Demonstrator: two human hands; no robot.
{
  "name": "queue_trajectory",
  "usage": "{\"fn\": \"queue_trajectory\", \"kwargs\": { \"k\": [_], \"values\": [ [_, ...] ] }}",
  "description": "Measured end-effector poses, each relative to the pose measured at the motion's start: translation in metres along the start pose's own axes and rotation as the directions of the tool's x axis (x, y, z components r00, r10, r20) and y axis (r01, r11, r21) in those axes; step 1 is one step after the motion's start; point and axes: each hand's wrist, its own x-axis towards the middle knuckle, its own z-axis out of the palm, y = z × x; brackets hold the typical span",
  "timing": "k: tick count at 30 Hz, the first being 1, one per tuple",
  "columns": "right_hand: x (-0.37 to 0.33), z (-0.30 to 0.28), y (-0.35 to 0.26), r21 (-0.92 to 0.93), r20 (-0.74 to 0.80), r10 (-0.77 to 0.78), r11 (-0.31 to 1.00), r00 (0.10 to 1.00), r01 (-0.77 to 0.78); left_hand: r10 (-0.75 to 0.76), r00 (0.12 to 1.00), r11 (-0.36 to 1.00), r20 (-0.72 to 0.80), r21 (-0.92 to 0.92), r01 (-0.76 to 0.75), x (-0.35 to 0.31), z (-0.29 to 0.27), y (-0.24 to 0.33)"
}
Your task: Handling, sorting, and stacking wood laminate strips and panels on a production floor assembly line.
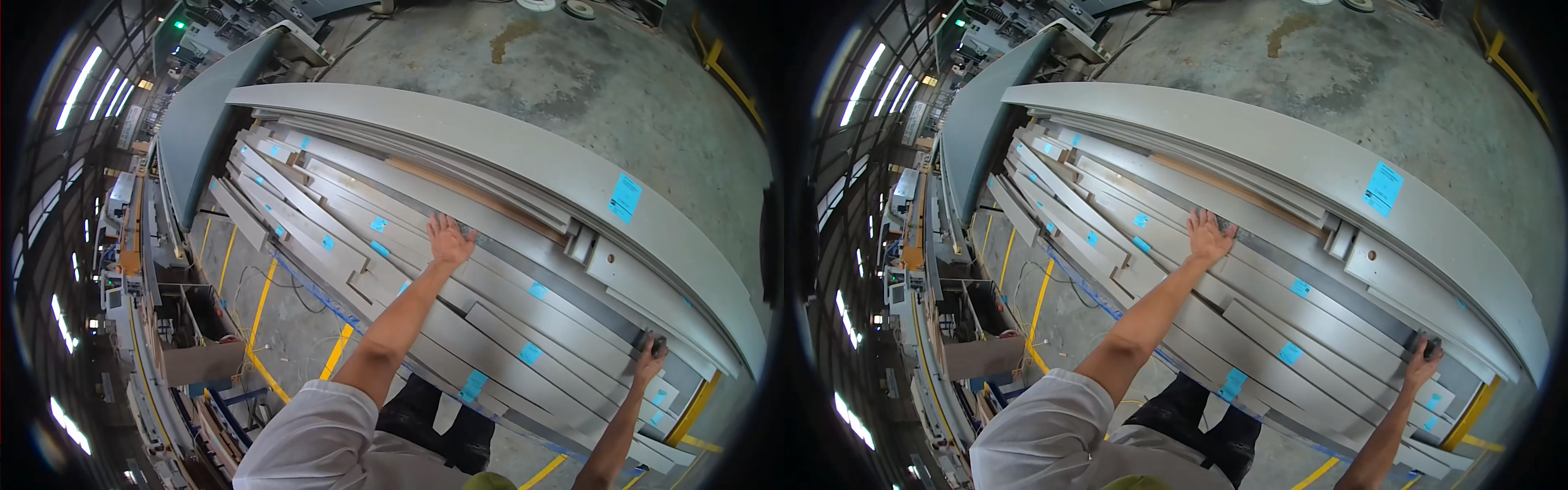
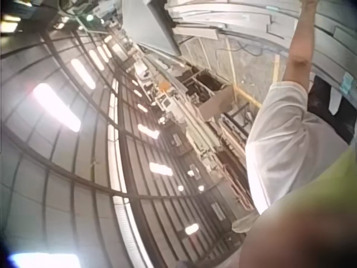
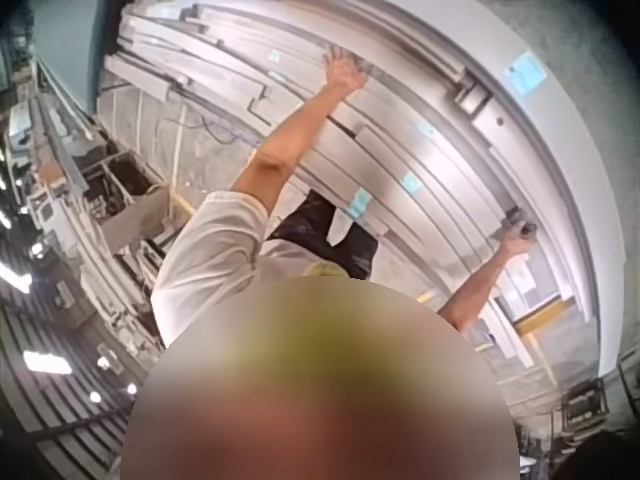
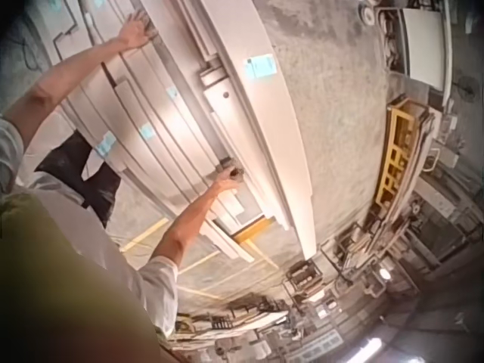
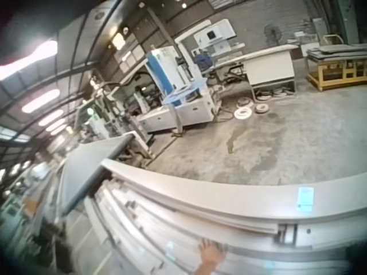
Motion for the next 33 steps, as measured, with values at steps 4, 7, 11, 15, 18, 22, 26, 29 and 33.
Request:
{"fn": "queue_trajectory", "kwargs": {
  "k": [4, 7, 11, 15, 18, 22, 26, 29, 33],
  "values": [
    [-0.009, -0.052, 0.009, -0.416, -0.092, -0.229, 0.893, 0.969, 0.171, 0.169, 0.984, 0.984, 0.065, 0.04, -0.172, -0.005, 0.011, 0.009],
    [-0.046, -0.04, -0.046, -0.335, -0.081, -0.144, 0.936, 0.986, 0.109, 0.276, 0.958, 0.961, -0.081, -0.007, -0.278, -0.001, -0.01, -0.046],
    [-0.073, -0.047, -0.084, -0.265, 0.047, -0.356, 0.897, 0.933, 0.355, 0.426, 0.904, 0.904, 0.044, 0.011, -0.427, 0.006, -0.041, -0.063],
    [-0.08, -0.082, -0.16, -0.132, -0.022, -0.369, 0.922, 0.929, 0.363, 0.324, 0.946, 0.921, 0.018, -0.232, -0.312, 0.006, -0.076, -0.038],
    [-0.073, -0.105, -0.247, -0.086, -0.095, -0.712, 0.702, 0.695, 0.707, 0.388, 0.915, 0.869, -0.113, -0.287, -0.404, 0.007, -0.105, -0.028],
    [-0.031, -0.091, -0.349, -0.141, -0.041, -0.85, 0.526, 0.526, 0.839, 0.15, 0.989, 0.663, -0.012, -0.74, -0.11, 0.014, -0.151, -0.02],
    [0.016, -0.074, -0.364, -0.234, 0.436, -0.708, 0.508, 0.556, 0.829, 0.023, 0.998, 0.449, 0.054, -0.893, 0.038, 0.034, -0.185, -0.002],
    [0.032, -0.075, -0.352, -0.219, 0.413, -0.725, 0.509, 0.551, 0.833, 0.01, 0.992, 0.275, 0.128, -0.954, 0.12, 0.045, -0.191, 0.021],
    [0.028, -0.072, -0.356, -0.202, 0.37, -0.816, 0.397, 0.445, 0.895, -0.077, 0.987, 0.19, 0.138, -0.97, 0.15, 0.058, -0.201, 0.035]
  ]
}}
